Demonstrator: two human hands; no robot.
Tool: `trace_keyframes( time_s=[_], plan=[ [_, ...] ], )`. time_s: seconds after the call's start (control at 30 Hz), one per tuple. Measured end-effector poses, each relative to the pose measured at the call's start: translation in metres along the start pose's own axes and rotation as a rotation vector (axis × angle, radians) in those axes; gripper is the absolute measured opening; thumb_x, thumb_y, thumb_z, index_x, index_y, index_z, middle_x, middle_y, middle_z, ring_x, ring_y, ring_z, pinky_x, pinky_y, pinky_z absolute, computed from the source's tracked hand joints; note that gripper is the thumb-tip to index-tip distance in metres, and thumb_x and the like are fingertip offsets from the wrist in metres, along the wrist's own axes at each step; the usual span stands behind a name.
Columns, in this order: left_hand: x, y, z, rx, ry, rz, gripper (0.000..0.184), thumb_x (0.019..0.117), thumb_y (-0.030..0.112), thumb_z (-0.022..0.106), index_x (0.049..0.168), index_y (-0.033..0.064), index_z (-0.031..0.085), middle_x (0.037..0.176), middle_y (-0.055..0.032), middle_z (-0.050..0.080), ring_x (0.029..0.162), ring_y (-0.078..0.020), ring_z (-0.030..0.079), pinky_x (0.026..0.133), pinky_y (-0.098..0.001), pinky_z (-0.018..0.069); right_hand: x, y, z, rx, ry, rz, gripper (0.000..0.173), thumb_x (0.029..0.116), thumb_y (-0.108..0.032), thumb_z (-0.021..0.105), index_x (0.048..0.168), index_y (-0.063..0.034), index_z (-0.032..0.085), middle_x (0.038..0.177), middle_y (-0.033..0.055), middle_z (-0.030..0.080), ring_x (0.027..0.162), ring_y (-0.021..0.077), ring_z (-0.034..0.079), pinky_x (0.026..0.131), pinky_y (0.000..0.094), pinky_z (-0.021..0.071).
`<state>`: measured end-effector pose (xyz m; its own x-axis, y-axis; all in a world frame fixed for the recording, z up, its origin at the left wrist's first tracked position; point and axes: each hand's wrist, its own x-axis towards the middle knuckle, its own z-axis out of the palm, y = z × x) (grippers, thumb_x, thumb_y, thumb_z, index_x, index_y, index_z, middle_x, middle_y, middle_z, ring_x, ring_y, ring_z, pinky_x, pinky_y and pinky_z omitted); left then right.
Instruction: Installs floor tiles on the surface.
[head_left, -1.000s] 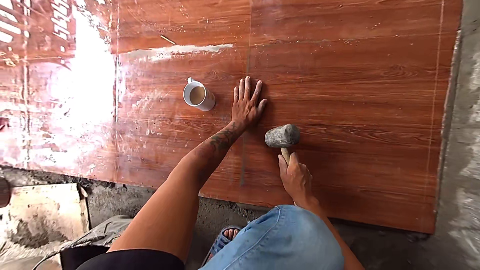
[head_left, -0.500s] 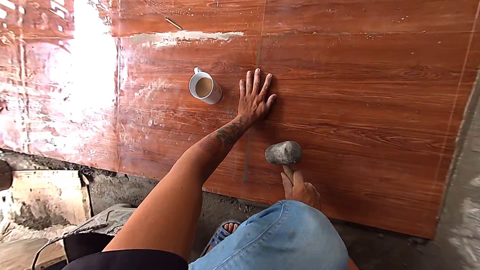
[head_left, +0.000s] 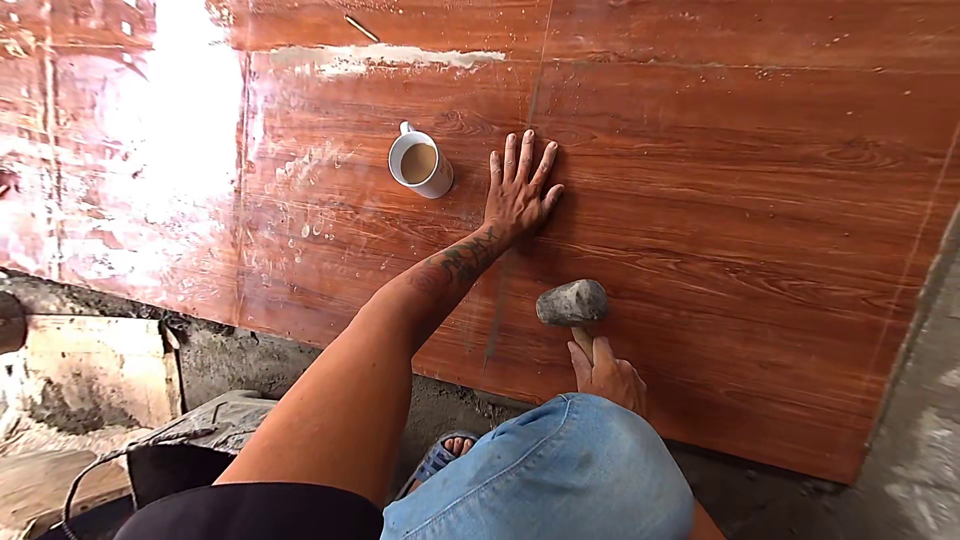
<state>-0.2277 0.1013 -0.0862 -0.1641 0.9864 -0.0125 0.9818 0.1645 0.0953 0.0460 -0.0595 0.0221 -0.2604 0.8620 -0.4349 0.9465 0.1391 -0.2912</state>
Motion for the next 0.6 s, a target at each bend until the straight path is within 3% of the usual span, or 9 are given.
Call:
trace_keyframes(
  time_s=[0.17, 0.37, 0.47, 0.53, 0.57, 0.6],
  plan=[
    [0.002, 0.001, -0.001, -0.016, 0.039, 0.017, 0.07, 0.1049, 0.06, 0.018, 0.165, 0.0247, 0.023, 0.171, -0.0178, 0.014, 0.157, -0.0419, 0.012, 0.123, -0.0663, 0.01, 0.047, -0.004, -0.017, 0.154, 0.259, -0.067, 0.055, 0.1067, -0.049, 0.045, 0.105, 0.0024, 0.065, 0.062, 0.0109, 0.059, 0.055, 0.0284, 0.063, 0.051, 0.0453, 0.0521],
    [-0.001, 0.0, -0.001, -0.035, 0.037, 0.008, 0.072, 0.1044, 0.059, 0.023, 0.165, 0.0207, 0.025, 0.171, -0.0184, 0.014, 0.157, -0.0419, 0.013, 0.123, -0.066, 0.0128, 0.145, -0.028, -0.06, 0.289, 0.324, 0.079, 0.051, 0.1088, -0.046, 0.043, 0.103, 0.0018, 0.061, 0.075, 0.0153, 0.061, 0.072, 0.0325, 0.066, 0.067, 0.0514, 0.0535],
    [-0.001, -0.001, 0.002, -0.038, 0.045, 0.006, 0.072, 0.1041, 0.06, 0.021, 0.164, 0.0211, 0.024, 0.171, -0.0179, 0.014, 0.157, -0.0418, 0.012, 0.123, -0.066, 0.0108, 0.19, -0.039, -0.061, 0.287, 0.242, 0.139, 0.055, 0.1095, -0.05, 0.038, 0.111, 0.0004, 0.06, 0.087, 0.0204, 0.065, 0.084, 0.0385, 0.068, 0.074, 0.0577, 0.0542],
    [-0.002, 0.003, -0.004, -0.046, 0.052, -0.005, 0.07, 0.1044, 0.058, 0.025, 0.162, 0.0191, 0.032, 0.169, -0.0187, 0.021, 0.156, -0.0425, 0.018, 0.123, -0.0663, 0.0125, 0.209, -0.046, -0.063, 0.271, 0.161, 0.158, 0.056, 0.1096, -0.05, 0.038, 0.116, 0.0003, 0.061, 0.095, 0.0243, 0.068, 0.092, 0.0422, 0.069, 0.078, 0.0613, 0.0543],
    [-0.002, 0.009, -0.025, -0.038, -0.066, -0.035, 0.068, 0.1055, 0.055, 0.028, 0.163, 0.0182, 0.03, 0.17, -0.0183, 0.019, 0.157, -0.042, 0.016, 0.123, -0.0651, 0.0124, 0.213, -0.05, -0.07, 0.283, 0.137, 0.157, 0.057, 0.1095, -0.051, 0.037, 0.115, 0.0006, 0.061, 0.096, 0.0254, 0.068, 0.091, 0.0433, 0.069, 0.076, 0.0624, 0.0541],
    [0.004, 0.02, -0.065, 0.004, -0.384, -0.094, 0.068, 0.1088, 0.053, 0.025, 0.166, 0.0199, 0.011, 0.173, -0.0153, -0.001, 0.159, -0.0391, 0.001, 0.124, -0.0614, 0.0069, 0.215, -0.054, -0.076, 0.303, 0.137, 0.144, 0.058, 0.1094, -0.052, 0.037, 0.113, 0.0009, 0.061, 0.092, 0.0257, 0.068, 0.086, 0.0438, 0.069, 0.072, 0.0628, 0.0535]
  ],
)
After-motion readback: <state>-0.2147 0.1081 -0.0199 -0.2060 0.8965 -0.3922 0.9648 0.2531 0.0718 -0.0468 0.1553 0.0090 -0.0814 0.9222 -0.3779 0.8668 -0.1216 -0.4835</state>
